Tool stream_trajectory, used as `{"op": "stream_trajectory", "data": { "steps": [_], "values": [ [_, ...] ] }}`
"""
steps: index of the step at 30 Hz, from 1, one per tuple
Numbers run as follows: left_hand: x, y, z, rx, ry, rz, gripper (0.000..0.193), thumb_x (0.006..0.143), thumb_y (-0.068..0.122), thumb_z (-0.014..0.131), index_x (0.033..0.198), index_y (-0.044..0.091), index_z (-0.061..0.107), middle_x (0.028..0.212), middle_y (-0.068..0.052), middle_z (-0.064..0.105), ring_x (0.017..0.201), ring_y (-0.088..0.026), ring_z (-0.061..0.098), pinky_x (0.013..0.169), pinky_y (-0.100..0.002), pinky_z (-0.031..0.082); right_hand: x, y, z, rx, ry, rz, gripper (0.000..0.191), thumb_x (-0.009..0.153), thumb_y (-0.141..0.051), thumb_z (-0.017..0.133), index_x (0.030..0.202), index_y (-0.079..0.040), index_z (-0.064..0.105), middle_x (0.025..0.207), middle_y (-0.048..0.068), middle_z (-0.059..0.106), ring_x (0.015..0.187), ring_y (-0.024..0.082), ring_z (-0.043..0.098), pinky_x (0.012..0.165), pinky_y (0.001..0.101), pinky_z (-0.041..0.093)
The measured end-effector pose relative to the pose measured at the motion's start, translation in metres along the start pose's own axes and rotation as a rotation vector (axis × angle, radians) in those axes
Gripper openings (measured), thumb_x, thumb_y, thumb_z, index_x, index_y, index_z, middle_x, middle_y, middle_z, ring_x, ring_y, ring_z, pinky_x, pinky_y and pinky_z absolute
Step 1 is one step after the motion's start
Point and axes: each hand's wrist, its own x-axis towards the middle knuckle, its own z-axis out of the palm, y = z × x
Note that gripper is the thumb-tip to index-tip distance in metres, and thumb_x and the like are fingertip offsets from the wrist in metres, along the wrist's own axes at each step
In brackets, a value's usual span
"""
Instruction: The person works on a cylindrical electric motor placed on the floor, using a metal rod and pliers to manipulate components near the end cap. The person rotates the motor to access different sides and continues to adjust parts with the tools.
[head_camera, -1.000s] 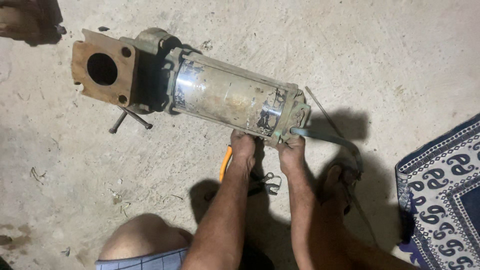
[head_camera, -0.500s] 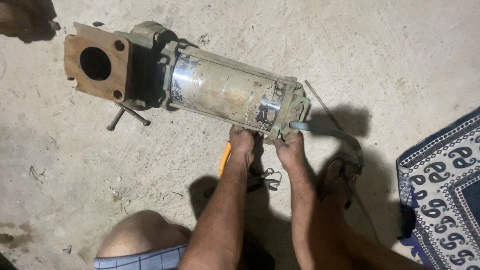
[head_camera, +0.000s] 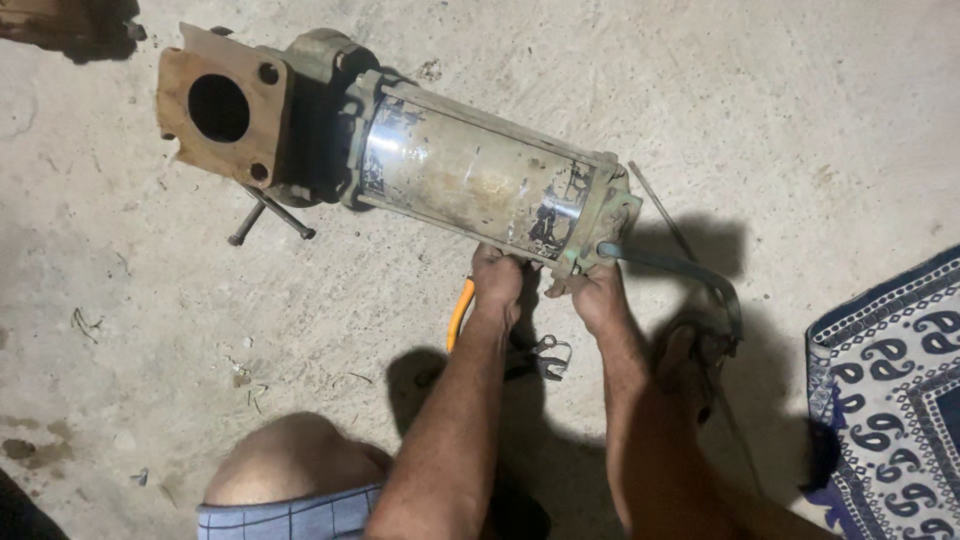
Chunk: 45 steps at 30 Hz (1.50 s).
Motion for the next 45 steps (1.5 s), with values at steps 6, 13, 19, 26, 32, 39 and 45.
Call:
{"op": "stream_trajectory", "data": {
  "steps": [6, 13, 19, 26, 32, 39, 45],
  "values": [
    [0.003, -0.003, -0.001, 0.009, 0.048, -0.071, 0.033, 0.088, -0.016, 0.047, 0.109, 0.002, 0.065, 0.095, -0.009, 0.07, 0.079, -0.018, 0.066, 0.065, -0.031, 0.055, 0.0, -0.012, -0.01, -0.019, -0.082, 0.18, 0.03, 0.08, 0.019, 0.046, 0.1, 0.004, 0.063, 0.082, 0.014, 0.068, 0.069, 0.024, 0.07, 0.058, 0.0332, 0.06],
    [0.001, 0.0, 0.001, -0.043, 0.018, -0.067, 0.032, 0.089, -0.015, 0.043, 0.107, 0.001, 0.064, 0.095, -0.011, 0.07, 0.081, -0.02, 0.068, 0.069, -0.033, 0.059, -0.002, -0.012, 0.002, 0.096, 0.041, 0.136, 0.042, 0.08, 0.018, 0.04, 0.112, 0.001, 0.061, 0.092, 0.012, 0.07, 0.075, 0.021, 0.071, 0.067, 0.0353, 0.066],
    [-0.001, 0.005, 0.004, 0.032, 0.04, -0.087, 0.028, 0.09, -0.014, 0.048, 0.104, 0.002, 0.066, 0.091, -0.009, 0.07, 0.077, -0.018, 0.066, 0.064, -0.032, 0.055, -0.007, 0.002, 0.007, -0.09, 0.145, 0.111, 0.016, 0.095, 0.01, 0.054, 0.102, 0.005, 0.068, 0.08, 0.018, 0.071, 0.067, 0.023, 0.07, 0.062, 0.0341, 0.06],
    [0.002, 0.002, -0.001, 0.006, 0.032, -0.083, 0.026, 0.089, -0.015, 0.051, 0.103, 0.002, 0.066, 0.09, -0.008, 0.069, 0.076, -0.017, 0.065, 0.064, -0.03, 0.054, -0.003, 0.001, -0.003, -0.091, 0.023, 0.112, 0.028, 0.09, 0.015, 0.046, 0.108, 0.004, 0.063, 0.087, 0.013, 0.07, 0.071, 0.02, 0.072, 0.065, 0.0339, 0.064],
    [0.005, -0.002, -0.005, 0.08, 0.017, -0.067, 0.027, 0.088, -0.016, 0.05, 0.104, 0.001, 0.065, 0.088, -0.009, 0.068, 0.072, -0.017, 0.063, 0.06, -0.031, 0.051, -0.006, 0.002, 0.008, 0.086, 0.096, -0.046, 0.042, 0.083, 0.021, 0.046, 0.12, 0.003, 0.056, 0.096, 0.011, 0.07, 0.074, 0.019, 0.069, 0.067, 0.034, 0.062],
    [0.005, -0.002, -0.005, 0.064, 0.035, -0.101, 0.026, 0.092, -0.013, 0.051, 0.108, 0.004, 0.064, 0.09, -0.007, 0.07, 0.074, -0.015, 0.064, 0.061, -0.029, 0.052, -0.002, 0.01, 0.004, -0.055, 0.09, 0.005, 0.018, 0.092, 0.012, 0.058, 0.104, 0.003, 0.066, 0.09, 0.011, 0.07, 0.069, 0.02, 0.069, 0.063, 0.0346, 0.06],
    [0.007, -0.003, -0.007, 0.009, 0.053, -0.136, 0.029, 0.091, -0.014, 0.048, 0.108, 0.006, 0.063, 0.091, -0.006, 0.07, 0.075, -0.014, 0.064, 0.062, -0.029, 0.053, -0.008, 0.007, 0.01, -0.078, 0.075, -0.112, 0.015, 0.1, 0.007, 0.058, 0.108, 0.002, 0.068, 0.095, 0.011, 0.074, 0.08, 0.018, 0.071, 0.073, 0.0326, 0.061]
  ]
}}
